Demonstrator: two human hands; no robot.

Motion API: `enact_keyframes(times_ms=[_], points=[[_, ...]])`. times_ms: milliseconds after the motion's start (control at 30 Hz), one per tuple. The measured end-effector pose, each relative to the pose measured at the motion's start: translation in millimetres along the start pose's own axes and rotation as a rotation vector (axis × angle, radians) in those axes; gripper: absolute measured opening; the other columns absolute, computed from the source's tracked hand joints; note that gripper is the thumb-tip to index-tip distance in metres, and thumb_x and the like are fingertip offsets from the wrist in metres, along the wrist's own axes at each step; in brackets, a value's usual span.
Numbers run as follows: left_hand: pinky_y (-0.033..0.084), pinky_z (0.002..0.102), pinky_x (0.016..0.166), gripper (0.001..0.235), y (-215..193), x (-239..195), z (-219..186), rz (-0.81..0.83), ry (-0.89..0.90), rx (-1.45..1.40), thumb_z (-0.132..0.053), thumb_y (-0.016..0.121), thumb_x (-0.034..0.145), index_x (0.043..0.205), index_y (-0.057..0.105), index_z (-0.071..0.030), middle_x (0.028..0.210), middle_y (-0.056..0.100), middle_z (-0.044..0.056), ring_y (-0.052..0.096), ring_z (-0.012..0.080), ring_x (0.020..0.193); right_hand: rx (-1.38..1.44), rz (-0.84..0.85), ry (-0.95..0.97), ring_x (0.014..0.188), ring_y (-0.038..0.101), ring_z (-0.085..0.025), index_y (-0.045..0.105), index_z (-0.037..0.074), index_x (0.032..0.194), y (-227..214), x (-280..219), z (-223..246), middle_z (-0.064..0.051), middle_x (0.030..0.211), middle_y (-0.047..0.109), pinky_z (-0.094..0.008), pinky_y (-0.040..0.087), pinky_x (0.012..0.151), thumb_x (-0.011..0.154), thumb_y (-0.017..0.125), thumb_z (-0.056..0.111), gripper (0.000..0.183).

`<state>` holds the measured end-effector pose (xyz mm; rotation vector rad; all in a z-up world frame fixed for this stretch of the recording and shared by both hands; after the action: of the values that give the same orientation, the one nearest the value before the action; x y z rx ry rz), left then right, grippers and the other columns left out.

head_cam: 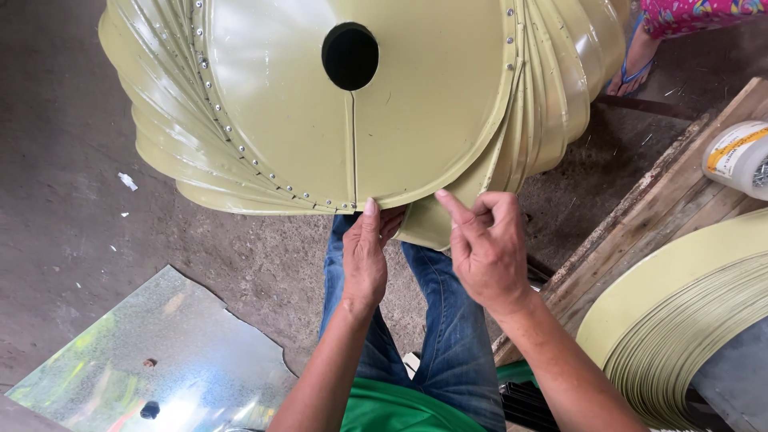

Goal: Assembling the curved slats onto the central cone of a roof turbine ventilator using a drill and pop-rivets.

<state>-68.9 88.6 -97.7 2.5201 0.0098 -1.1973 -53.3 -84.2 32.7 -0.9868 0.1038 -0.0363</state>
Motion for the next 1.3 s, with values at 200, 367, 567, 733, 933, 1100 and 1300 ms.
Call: enact_keyframes(times_ms=[200, 367, 567, 733, 933, 1100, 1300], points=[[0.051, 0.04, 0.11, 0.062, 2.1, -0.6, -2.3, 0.013, -0.001, -0.007, -0.045, 0.042, 0.108, 0.131, 0.063, 0.009, 0.128, 0.07, 0.019, 0.067, 0.0253, 0.12, -0.017, -0.002, 0.012, 0.091, 0.052, -0.02, 0.062, 0.024, 0.142, 15.9, -11.5, -10.0, -0.008, 0.104, 0.048, -0.032, 0.052, 0.075, 0.094, 0.071, 0.006, 0.053], [0.051, 0.037, 0.109, 0.059, 9.0, -3.8, -6.0, 0.005, -0.008, 0.011, -0.042, 0.044, 0.108, 0.129, 0.064, 0.008, 0.126, 0.071, 0.016, 0.068, 0.0224, 0.119, 0.12, -0.211, 0.262, 0.101, 0.056, -0.015, 0.054, 0.018, 0.144, -1.1, -11.5, -41.5, -0.008, 0.117, 0.05, -0.028, 0.056, 0.086, 0.106, 0.07, 0.014, 0.041], [0.05, 0.025, 0.094, 0.038, 14.4, -9.3, -21.1, -0.051, 0.071, 0.332, -0.028, 0.064, 0.103, 0.123, 0.073, 0.004, 0.111, 0.076, 0.008, 0.063, 0.0093, 0.102, 0.802, -0.101, 0.537, 0.137, 0.057, -0.025, 0.008, 0.007, 0.166, 53.5, -13.8, -63.6, -0.022, 0.165, 0.036, -0.039, 0.054, 0.111, 0.104, 0.065, 0.028, 0.087], [0.053, 0.025, 0.091, 0.035, 22.7, -13.5, -24.3, -0.026, 0.079, 0.396, -0.025, 0.069, 0.099, 0.121, 0.074, 0.002, 0.108, 0.078, 0.005, 0.066, 0.0084, 0.099, 0.839, -0.126, 0.463, 0.165, 0.018, -0.03, 0.005, 0.006, 0.169, 48.3, -8.2, -59.6, -0.022, 0.178, 0.015, -0.043, 0.017, 0.135, 0.109, 0.063, 0.025, 0.085], [0.051, 0.025, 0.087, 0.032, 20.0, -12.0, -8.1, -0.023, -0.016, 0.308, -0.022, 0.07, 0.101, 0.12, 0.077, 0.003, 0.105, 0.077, 0.008, 0.063, 0.0103, 0.095, 0.844, -0.081, 0.414, 0.166, 0.014, -0.028, 0.003, 0.005, 0.169, 35.4, -0.1, -58.5, -0.021, 0.179, 0.012, -0.042, 0.014, 0.137, 0.11, 0.061, 0.027, 0.085], [0.053, 0.026, 0.091, 0.031, 27.8, -10.5, 2.3, -0.013, 0.022, 0.204, -0.016, 0.073, 0.098, 0.122, 0.075, 0.003, 0.11, 0.076, 0.01, 0.066, 0.0109, 0.099, 0.801, -0.055, 0.42, 0.166, 0.013, -0.027, 0.005, 0.005, 0.169, 35.5, -3.0, -67.2, -0.02, 0.179, 0.015, -0.042, 0.011, 0.137, 0.109, 0.06, 0.022, 0.083], [0.054, 0.026, 0.099, 0.036, 40.5, -11.0, -1.5, 0.049, 0.046, 0.229, -0.014, 0.071, 0.097, 0.13, 0.07, 0.002, 0.122, 0.075, 0.01, 0.067, 0.0112, 0.11, 0.827, -0.017, 0.381, 0.166, 0.012, -0.025, 0.006, 0.005, 0.169, 29.3, 0.9, -72.0, -0.019, 0.18, 0.011, -0.039, 0.012, 0.136, 0.11, 0.06, 0.017, 0.081]])
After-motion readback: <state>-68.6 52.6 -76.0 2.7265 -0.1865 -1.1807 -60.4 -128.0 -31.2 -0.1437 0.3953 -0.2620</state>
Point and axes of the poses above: each hand's wrist, its own x-axis towards the middle knuckle, its own y-axis out of the palm, z = x × y, the point moved 10 cm from there along x, towards the middle knuckle
